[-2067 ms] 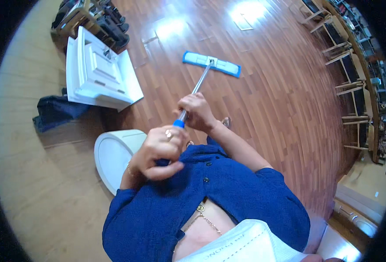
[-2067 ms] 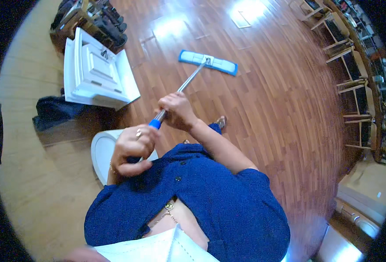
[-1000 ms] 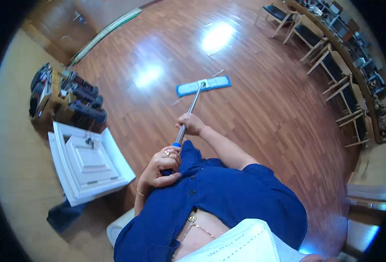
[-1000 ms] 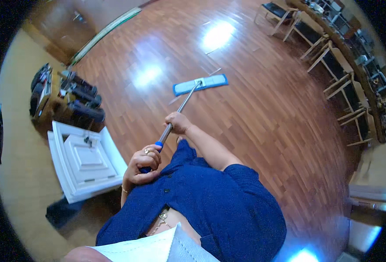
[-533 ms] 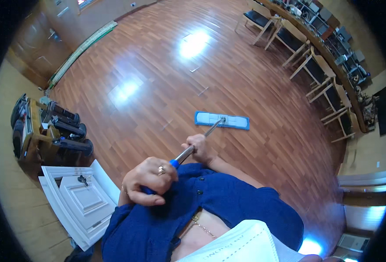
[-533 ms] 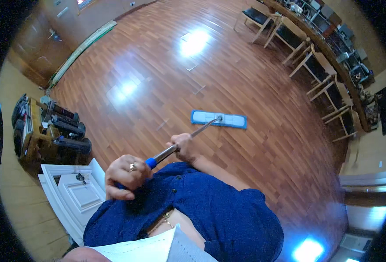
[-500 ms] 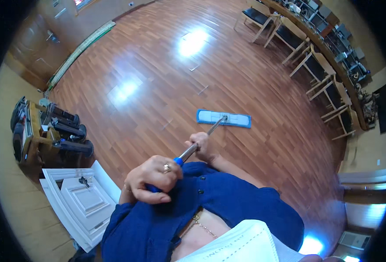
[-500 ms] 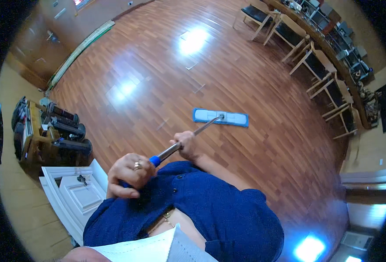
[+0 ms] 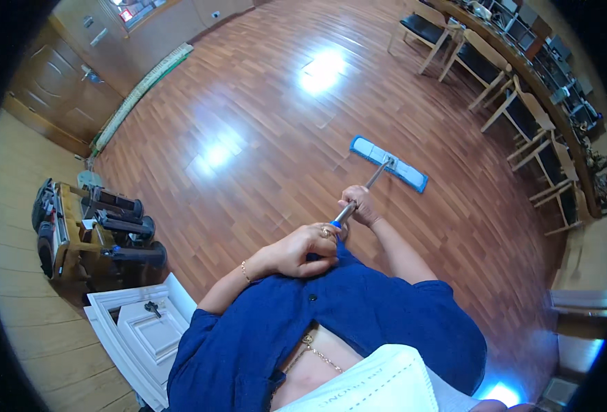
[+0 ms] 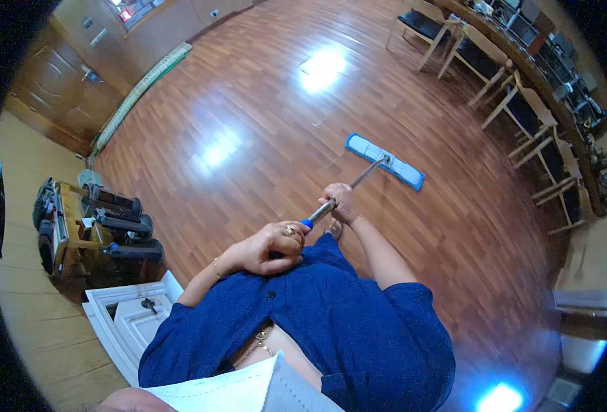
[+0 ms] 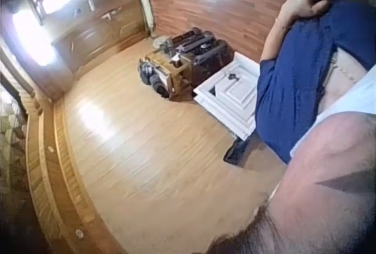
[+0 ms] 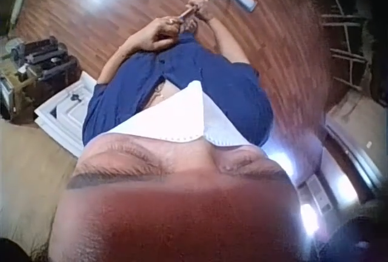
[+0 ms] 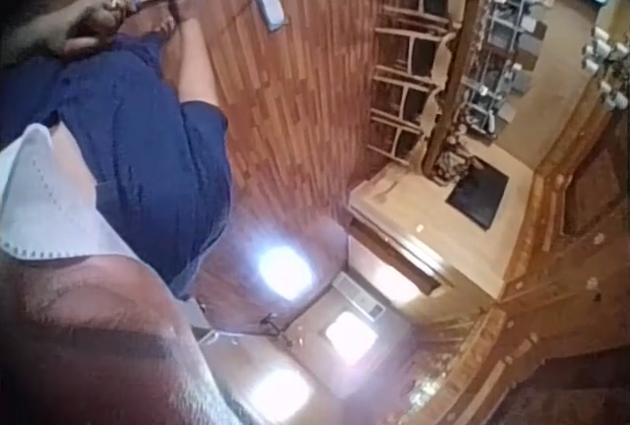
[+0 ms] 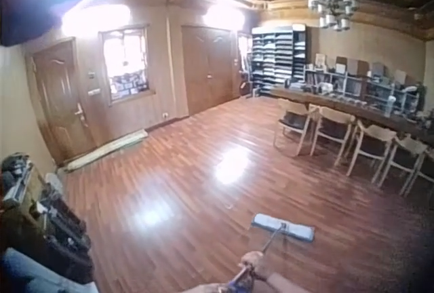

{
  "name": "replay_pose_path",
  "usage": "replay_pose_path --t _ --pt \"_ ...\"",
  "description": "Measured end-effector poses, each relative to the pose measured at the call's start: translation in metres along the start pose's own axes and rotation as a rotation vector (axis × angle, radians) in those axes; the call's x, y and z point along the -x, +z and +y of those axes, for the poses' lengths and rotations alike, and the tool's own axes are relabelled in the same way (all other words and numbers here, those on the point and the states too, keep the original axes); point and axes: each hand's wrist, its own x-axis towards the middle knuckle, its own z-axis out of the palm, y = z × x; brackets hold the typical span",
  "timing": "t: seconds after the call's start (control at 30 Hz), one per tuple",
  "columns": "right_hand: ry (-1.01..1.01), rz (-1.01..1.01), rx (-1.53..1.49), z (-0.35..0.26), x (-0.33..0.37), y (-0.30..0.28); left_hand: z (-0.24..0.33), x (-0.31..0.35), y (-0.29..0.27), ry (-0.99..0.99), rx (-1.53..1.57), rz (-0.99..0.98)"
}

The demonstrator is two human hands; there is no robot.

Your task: Mopping the wooden floor of an office or showroom area using a flat mop.

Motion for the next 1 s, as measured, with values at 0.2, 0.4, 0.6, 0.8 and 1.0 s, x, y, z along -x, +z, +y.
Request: replay_pose_path --t 0.2,0.4,0.6,0.8,1.0 --pt "-0.123 0.0 -0.02 0.072 -0.112 -0.038 -0.054 -0.087 -0.062 -0.014 -0.124 -0.002" --pt "-0.127 0.022 -0.054 0.147 -0.199 -0.06 -0.104 -0.173 -0.102 -0.086 -0.299 0.049" --pt "-0.324 0.23 -0.186 0.132 -0.248 -0.106 -0.181 -0.23 -0.142 -0.228 -0.508 0.216" --pt "-0.007 0.332 -0.638 0.11 -0.281 -0.142 -0.274 -0.277 -0.195 -0.356 -0.869 0.258" --pt "0.329 0.241 -0.505 0.208 -0.355 -0.176 -0.368 -0.33 -0.263 -0.366 -0.748 0.113"
